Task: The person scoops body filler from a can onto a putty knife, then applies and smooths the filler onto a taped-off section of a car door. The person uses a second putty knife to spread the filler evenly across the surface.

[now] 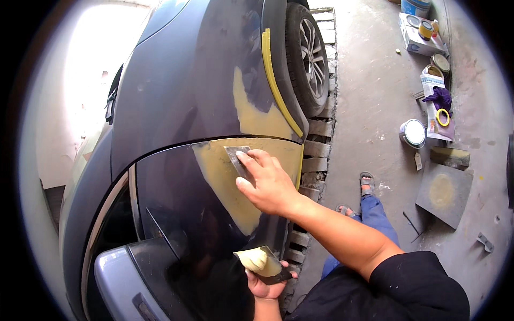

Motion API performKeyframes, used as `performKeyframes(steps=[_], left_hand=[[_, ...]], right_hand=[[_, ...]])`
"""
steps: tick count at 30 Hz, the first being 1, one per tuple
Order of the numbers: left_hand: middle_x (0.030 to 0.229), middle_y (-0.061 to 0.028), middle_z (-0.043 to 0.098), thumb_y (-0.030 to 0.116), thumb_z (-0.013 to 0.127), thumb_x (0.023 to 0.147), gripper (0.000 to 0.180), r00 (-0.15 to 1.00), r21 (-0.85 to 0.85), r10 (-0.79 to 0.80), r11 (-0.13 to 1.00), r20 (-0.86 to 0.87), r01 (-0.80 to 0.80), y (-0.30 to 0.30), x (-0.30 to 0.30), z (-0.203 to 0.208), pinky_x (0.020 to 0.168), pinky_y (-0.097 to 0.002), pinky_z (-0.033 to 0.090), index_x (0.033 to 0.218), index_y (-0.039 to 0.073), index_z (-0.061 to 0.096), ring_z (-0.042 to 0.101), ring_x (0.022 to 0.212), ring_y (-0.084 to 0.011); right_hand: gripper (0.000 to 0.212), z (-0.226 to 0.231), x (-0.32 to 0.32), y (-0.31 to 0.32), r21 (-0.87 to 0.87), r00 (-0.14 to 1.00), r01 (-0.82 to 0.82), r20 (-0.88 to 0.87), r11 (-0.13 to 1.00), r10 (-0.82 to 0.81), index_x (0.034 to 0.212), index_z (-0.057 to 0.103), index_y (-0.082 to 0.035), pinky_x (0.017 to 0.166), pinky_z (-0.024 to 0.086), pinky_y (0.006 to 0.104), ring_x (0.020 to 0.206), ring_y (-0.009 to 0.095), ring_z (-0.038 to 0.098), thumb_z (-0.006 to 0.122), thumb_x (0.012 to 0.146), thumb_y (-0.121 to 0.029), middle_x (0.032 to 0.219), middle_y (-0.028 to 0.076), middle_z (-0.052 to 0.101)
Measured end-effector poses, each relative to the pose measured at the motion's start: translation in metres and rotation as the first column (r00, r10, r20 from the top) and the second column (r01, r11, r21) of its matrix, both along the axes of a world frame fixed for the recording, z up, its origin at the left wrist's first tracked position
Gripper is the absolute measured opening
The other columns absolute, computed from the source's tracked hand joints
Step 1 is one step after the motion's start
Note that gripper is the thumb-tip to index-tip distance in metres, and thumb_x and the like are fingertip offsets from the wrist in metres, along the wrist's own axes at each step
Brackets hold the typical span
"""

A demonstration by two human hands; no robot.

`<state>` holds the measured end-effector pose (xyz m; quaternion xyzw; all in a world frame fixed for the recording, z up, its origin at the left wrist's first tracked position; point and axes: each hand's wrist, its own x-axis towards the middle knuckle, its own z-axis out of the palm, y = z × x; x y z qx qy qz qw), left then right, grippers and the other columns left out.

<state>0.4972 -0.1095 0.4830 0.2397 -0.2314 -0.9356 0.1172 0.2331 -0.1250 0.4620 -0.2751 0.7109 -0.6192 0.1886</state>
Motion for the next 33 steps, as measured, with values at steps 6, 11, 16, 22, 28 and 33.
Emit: performKeyframes(steps=[6,11,16,22,28,33], left_hand=[[0.134,0.0019,0.054,0.058,0.049,0.091,0.058,1.0,0.001,0.018,1.0,0.021,-0.018,0.002,-0.004,-0.001,0.084,-0.063,0.043,0.139,0.027,0.045,0.049,0.117,-0.0318],[0.135,0.0031,0.053,0.058,0.049,0.091,0.058,0.998,0.018,0.052,0.998,0.03,-0.053,0.002,-0.003,-0.002,0.084,-0.062,0.043,0.139,0.027,0.045,0.049,0.116,-0.0318],[0.136,0.0027,0.052,0.058,0.049,0.091,0.058,0.999,-0.007,0.029,1.0,0.016,-0.029,-0.001,-0.006,-0.003,0.084,-0.0619,0.043,0.14,0.027,0.044,0.048,0.117,-0.0313],[0.135,0.0019,0.053,0.058,0.05,0.09,0.058,1.0,-0.007,0.017,1.0,0.009,-0.017,-0.001,-0.011,-0.002,0.084,-0.0618,0.043,0.139,0.026,0.045,0.048,0.116,-0.0309],[0.134,0.0017,0.054,0.058,0.051,0.09,0.059,1.0,-0.017,0.004,1.0,0.022,-0.004,-0.003,-0.017,-0.001,0.083,-0.0613,0.043,0.138,0.025,0.047,0.048,0.115,-0.0312],[0.131,-0.0062,0.052,0.06,0.056,0.086,0.07,0.997,0.06,0.078,0.995,0.001,-0.077,0.0,-0.012,-0.006,0.082,-0.0622,0.045,0.138,0.015,0.042,0.05,0.115,-0.0352]], right_hand=[[0.057,0.009,0.0,-0.014,0.006,0.991,0.074,-0.114,0.997,-0.073,0.135,0.047,-0.012,0.091,0.048,0.0475,0.108,0.039,0.048,0.059,0.084,-0.035,0.135,0.019,0.041],[0.057,0.016,-0.001,-0.024,0.018,0.986,0.098,-0.137,0.995,-0.095,0.135,0.047,-0.012,0.088,0.05,0.0473,0.107,0.04,0.048,0.06,0.084,-0.035,0.134,0.019,0.042],[0.056,0.017,-0.004,-0.023,0.008,0.985,0.077,-0.154,0.997,-0.075,0.132,0.049,-0.011,0.084,0.052,0.0467,0.105,0.04,0.049,0.061,0.082,-0.033,0.131,0.019,0.044],[0.055,0.017,-0.003,-0.007,0.011,0.988,0.046,-0.149,0.999,-0.044,0.13,0.051,-0.011,0.084,0.051,0.0456,0.105,0.038,0.05,0.062,0.082,-0.032,0.128,0.018,0.046],[0.056,0.02,-0.006,-0.025,-0.021,0.977,0.111,-0.18,0.994,-0.113,0.131,0.05,-0.011,0.081,0.052,0.0468,0.102,0.04,0.05,0.062,0.081,-0.033,0.129,0.019,0.046],[0.055,0.016,-0.002,-0.01,0.031,0.99,0.001,-0.138,1.0,0.003,0.131,0.051,-0.012,0.087,0.05,0.0459,0.107,0.038,0.05,0.062,0.081,-0.032,0.13,0.017,0.046]])
